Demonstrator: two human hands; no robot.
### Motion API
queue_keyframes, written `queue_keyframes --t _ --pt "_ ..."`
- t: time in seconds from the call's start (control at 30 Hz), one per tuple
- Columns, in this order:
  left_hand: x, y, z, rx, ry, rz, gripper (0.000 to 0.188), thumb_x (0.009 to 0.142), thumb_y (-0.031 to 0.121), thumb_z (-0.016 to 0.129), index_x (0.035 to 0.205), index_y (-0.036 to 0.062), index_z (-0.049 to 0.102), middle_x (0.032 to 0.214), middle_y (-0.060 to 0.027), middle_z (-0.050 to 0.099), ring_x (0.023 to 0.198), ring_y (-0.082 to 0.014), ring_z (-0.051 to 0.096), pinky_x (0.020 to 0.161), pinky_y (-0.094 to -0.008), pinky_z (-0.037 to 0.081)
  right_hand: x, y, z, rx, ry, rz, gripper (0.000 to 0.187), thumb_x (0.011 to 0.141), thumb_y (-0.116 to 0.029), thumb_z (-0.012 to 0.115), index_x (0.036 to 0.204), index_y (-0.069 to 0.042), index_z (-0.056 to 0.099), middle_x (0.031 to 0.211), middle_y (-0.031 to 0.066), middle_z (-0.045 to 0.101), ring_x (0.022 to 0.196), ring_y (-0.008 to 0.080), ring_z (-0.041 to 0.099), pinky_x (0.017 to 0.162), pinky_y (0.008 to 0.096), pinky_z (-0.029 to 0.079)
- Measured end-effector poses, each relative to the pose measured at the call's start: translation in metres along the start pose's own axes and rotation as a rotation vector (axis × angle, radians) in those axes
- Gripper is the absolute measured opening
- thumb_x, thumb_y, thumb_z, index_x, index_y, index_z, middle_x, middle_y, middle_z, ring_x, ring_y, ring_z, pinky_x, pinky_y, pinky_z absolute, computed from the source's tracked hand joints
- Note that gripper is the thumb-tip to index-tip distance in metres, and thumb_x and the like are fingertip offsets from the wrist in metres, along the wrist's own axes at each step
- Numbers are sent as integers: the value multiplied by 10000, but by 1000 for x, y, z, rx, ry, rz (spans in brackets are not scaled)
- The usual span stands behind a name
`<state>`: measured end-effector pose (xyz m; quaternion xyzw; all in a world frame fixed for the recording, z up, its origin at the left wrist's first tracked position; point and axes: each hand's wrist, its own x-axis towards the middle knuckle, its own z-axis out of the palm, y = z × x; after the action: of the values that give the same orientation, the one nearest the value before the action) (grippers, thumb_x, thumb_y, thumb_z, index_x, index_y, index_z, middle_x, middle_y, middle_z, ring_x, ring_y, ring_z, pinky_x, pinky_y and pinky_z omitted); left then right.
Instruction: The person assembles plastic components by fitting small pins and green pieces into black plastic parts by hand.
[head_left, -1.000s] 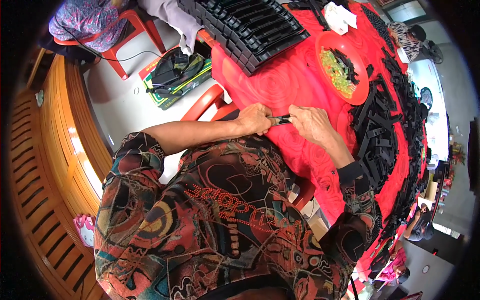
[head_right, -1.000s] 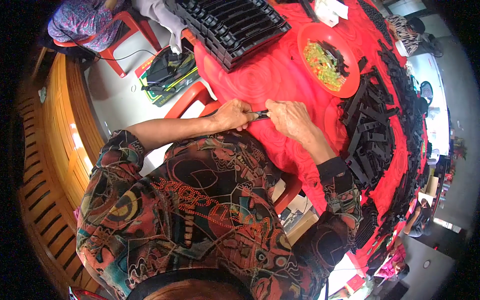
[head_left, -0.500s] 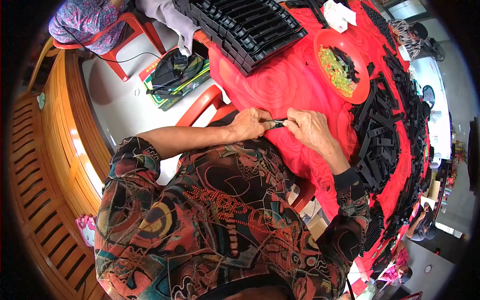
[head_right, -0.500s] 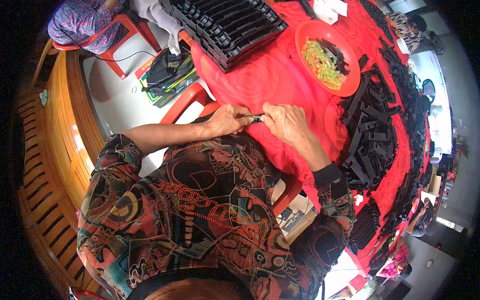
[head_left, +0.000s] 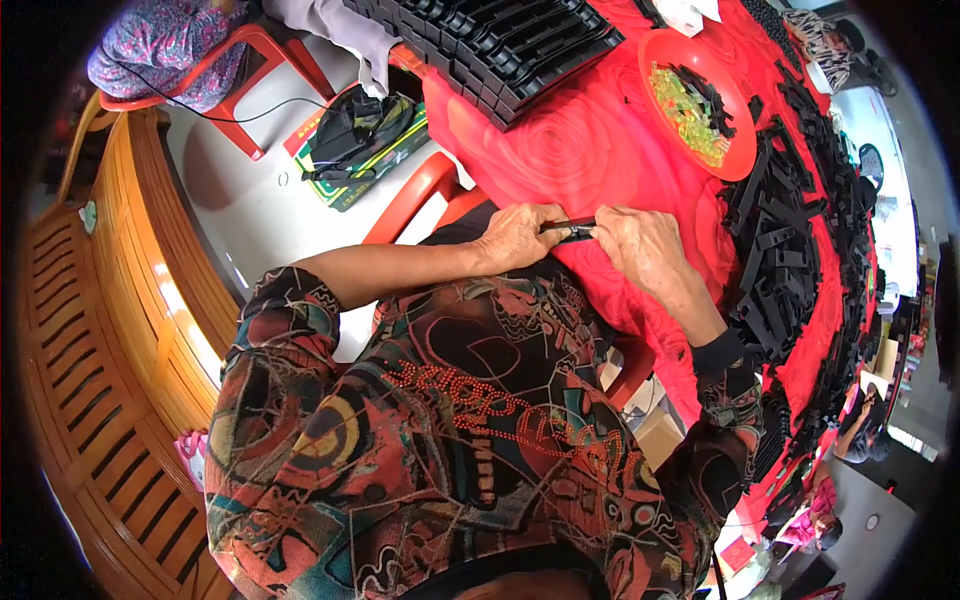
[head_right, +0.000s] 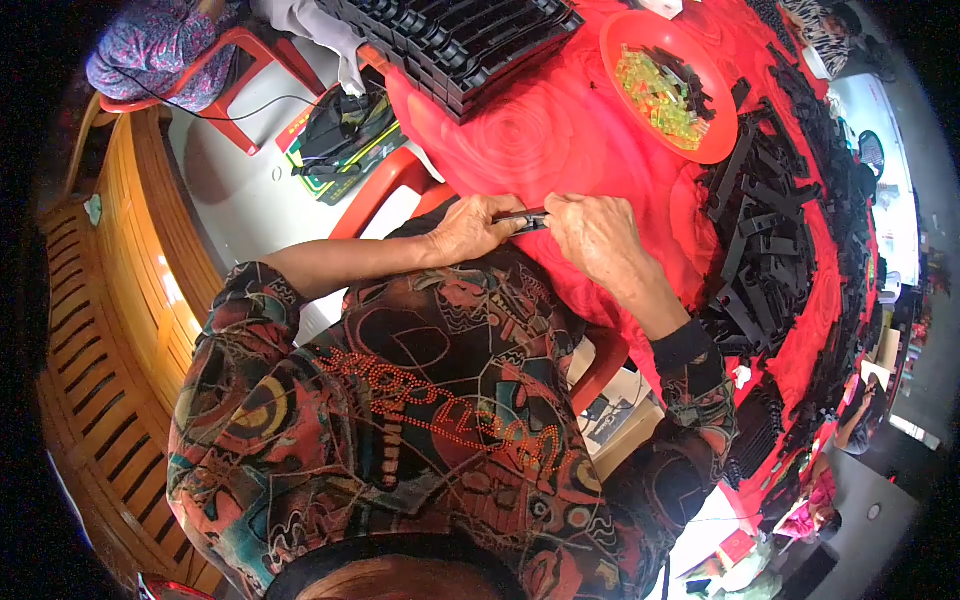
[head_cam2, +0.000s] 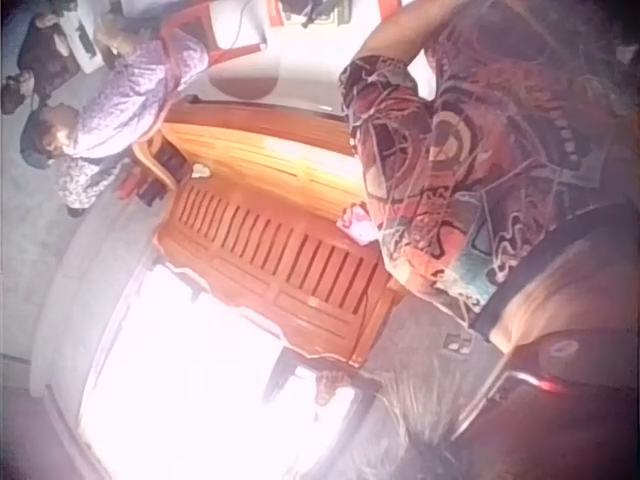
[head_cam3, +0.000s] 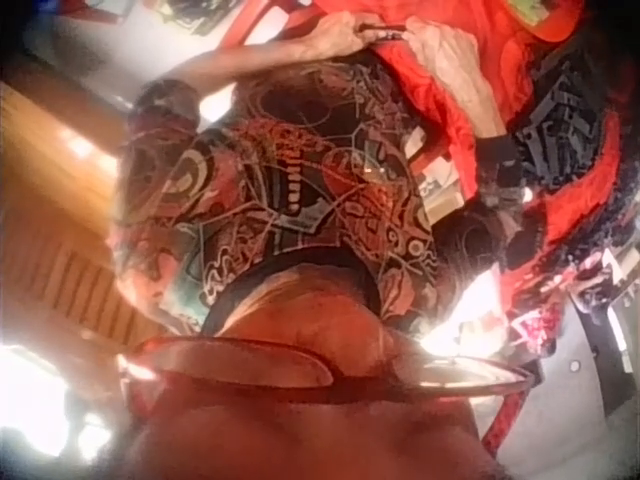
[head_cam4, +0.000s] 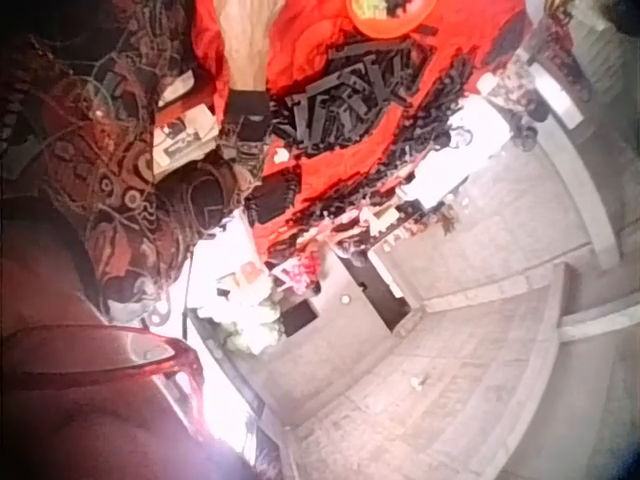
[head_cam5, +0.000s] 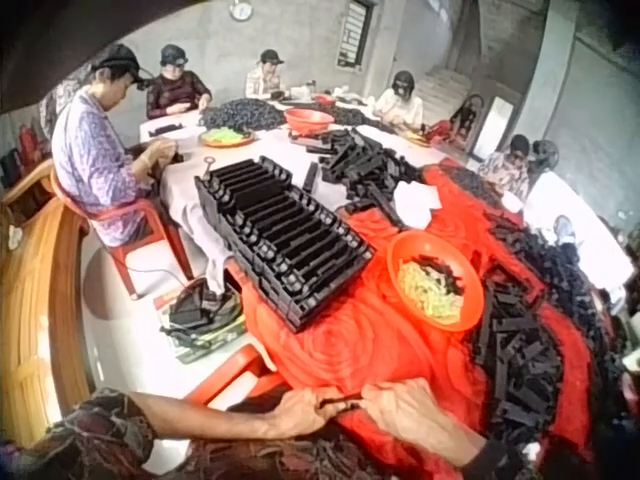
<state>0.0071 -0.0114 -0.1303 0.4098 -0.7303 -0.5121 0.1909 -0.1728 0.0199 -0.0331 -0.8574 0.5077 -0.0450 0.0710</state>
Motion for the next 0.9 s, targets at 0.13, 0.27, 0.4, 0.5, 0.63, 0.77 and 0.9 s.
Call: queue_keyframes --t 0.13,0.27,0.4,0.5,0.63,0.77,0.9 --pt "4 1 3 -41 14 28 184 796 251 631 878 87 631 661 -159 596 679 -331 607 616 -419 452 -2 -1 4 -21 -51 113 168 821 -206 575 771 -53 529 699 139 584 647 352 586 544 450 454" --pt "6 4 3 -5 15 -39 209 788 278 643 838 76 635 678 -168 601 702 -342 611 620 -429 455 1 0 1 -36 -74 136 160 819 -202 571 771 -56 526 700 138 583 648 352 583 544 451 453" --pt "6 8 0 -4 1 -53 226 781 298 647 834 78 638 678 -168 603 710 -342 614 626 -429 460 0 2 3 -25 -57 122 154 816 -195 568 767 -56 523 701 144 582 650 352 581 550 455 452" --pt "6 7 1 5 1 -71 206 772 285 648 831 87 644 683 -161 611 715 -339 617 632 -430 463 -1 5 4 -28 26 64 114 810 -165 535 755 -65 534 612 134 587 570 335 596 497 461 455" --pt "6 5 3 -19 4 -99 196 766 279 645 835 97 655 697 -159 619 725 -336 621 649 -426 469 2 7 1 34 -65 108 121 792 -180 566 768 -67 530 608 152 578 593 368 586 521 496 430" --pt "7 5 2 -28 -3 -104 199 769 283 642 833 96 660 695 -161 618 712 -334 618 651 -422 466 4 7 -2 39 -91 126 123 786 -182 577 771 -68 531 602 161 573 600 374 587 528 499 432" --pt "12 -4 8 -67 -8 -107 206 775 286 639 826 89 663 676 -158 611 689 -327 611 641 -416 461 8 7 -1 -2 -106 117 123 786 -181 570 767 -64 539 610 156 585 602 365 596 533 492 448"
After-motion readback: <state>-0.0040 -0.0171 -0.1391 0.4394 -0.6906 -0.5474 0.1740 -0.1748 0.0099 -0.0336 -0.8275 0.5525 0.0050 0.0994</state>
